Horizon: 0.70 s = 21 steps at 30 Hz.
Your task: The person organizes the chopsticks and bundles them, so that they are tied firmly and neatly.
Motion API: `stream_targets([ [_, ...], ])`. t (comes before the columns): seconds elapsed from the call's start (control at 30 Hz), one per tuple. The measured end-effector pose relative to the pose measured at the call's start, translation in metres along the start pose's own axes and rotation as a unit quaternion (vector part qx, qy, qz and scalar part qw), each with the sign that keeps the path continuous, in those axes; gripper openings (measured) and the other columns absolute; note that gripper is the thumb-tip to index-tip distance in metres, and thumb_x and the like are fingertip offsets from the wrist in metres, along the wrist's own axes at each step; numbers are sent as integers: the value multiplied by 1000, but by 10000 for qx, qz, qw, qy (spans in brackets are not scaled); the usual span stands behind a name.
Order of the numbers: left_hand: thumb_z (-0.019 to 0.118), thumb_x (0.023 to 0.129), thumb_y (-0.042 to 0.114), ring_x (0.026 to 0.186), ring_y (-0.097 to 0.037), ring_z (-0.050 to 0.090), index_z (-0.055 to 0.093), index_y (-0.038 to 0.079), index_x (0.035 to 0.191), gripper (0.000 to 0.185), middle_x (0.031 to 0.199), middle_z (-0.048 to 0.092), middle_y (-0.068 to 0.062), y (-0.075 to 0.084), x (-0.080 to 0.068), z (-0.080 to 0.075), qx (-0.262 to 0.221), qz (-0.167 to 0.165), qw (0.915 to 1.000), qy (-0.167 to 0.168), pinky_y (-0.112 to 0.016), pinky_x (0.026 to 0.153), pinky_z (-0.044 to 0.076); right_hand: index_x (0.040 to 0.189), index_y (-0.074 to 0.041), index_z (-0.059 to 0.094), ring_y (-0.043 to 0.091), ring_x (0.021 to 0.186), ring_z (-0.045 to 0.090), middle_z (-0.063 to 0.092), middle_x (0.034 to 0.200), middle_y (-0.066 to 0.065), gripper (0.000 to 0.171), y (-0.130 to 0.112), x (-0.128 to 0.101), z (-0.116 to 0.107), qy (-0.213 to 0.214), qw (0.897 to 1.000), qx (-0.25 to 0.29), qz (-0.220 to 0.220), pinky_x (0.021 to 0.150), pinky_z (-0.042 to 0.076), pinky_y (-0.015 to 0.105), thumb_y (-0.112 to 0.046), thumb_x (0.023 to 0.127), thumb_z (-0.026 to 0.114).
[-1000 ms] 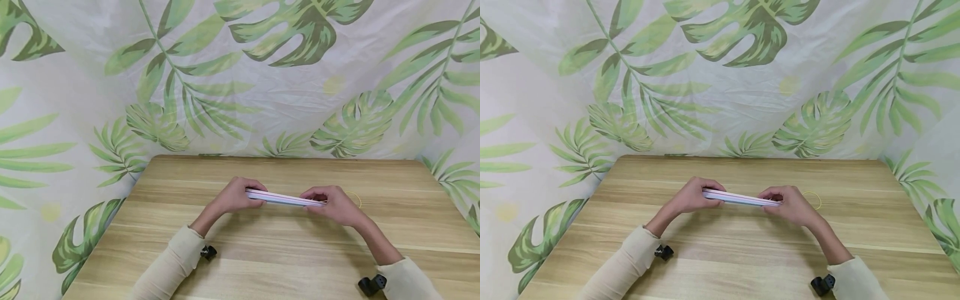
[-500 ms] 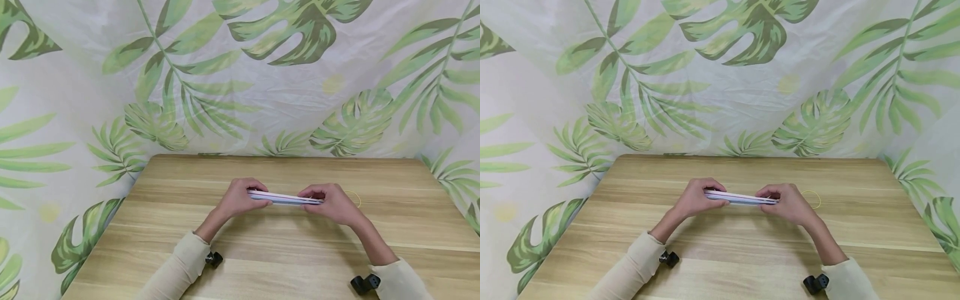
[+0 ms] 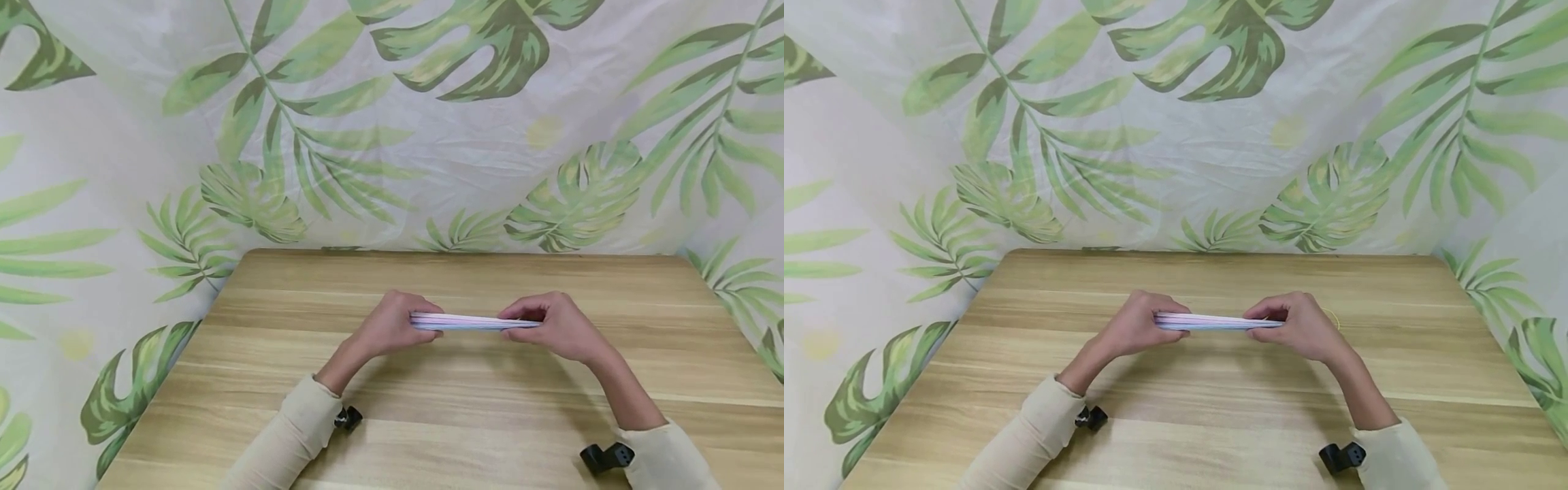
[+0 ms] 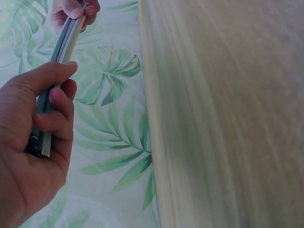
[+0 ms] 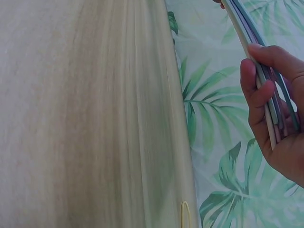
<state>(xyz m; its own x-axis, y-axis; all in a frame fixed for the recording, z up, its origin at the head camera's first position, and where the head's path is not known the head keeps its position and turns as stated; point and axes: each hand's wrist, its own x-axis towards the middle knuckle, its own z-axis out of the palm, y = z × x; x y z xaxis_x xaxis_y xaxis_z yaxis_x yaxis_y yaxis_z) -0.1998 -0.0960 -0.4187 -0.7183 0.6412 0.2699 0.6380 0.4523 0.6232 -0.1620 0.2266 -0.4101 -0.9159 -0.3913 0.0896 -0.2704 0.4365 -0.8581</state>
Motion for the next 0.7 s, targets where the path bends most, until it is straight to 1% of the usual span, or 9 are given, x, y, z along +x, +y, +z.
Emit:
stream_targets([
  [0.13,89,86,10,70,-1,61,86,15,103,17,90,81,1,-3,0,-2,-171,-45,9998,-8,-19,67,51,105,-11,82,6,74,69,80,90,3,18,-3,0,2,-10,9998,-173,-22,63,56,26,-8,88,87],
  [0.23,89,86,10,71,-1,62,86,15,102,17,90,82,1,-5,0,-4,-368,-121,9993,-9,-20,68,52,105,-13,82,7,73,68,80,89,2,18,-5,0,2,18,9995,-307,-26,62,55,26,-10,89,87],
  [0.33,89,86,11,73,-1,64,86,15,102,17,91,82,1,-6,0,-5,-431,-195,9989,17,-20,69,53,106,-15,82,8,75,69,80,90,1,19,-6,0,1,58,9992,-399,-64,62,55,26,-12,89,88],
  [0.43,90,85,12,74,-2,64,86,15,102,18,91,82,2,-5,0,-8,-421,-246,9988,110,-21,70,53,110,-14,82,9,78,71,80,94,3,21,-6,-1,-1,87,9995,-294,-16,65,56,27,-16,90,88],
  [0.53,90,84,12,75,-2,64,86,15,102,18,91,81,2,-4,-1,-11,-419,-249,9986,210,-21,71,54,114,-13,81,13,80,72,80,96,5,23,-5,-3,-4,144,9997,-57,197,65,57,30,-22,93,85],
  [0.6,90,84,12,74,-2,64,85,15,101,18,90,81,3,-4,-1,-13,-425,-250,9985,252,-21,70,54,117,-11,80,18,78,72,80,96,11,25,-3,-3,-5,157,9992,128,350,64,57,32,-24,96,82],
  [0.7,90,84,11,74,-2,65,85,15,100,17,90,81,3,-2,0,-14,-457,-323,9980,292,-21,70,53,119,-10,78,22,73,69,78,93,16,26,-1,-3,-6,155,9982,322,488,62,57,35,-26,99,79],
])
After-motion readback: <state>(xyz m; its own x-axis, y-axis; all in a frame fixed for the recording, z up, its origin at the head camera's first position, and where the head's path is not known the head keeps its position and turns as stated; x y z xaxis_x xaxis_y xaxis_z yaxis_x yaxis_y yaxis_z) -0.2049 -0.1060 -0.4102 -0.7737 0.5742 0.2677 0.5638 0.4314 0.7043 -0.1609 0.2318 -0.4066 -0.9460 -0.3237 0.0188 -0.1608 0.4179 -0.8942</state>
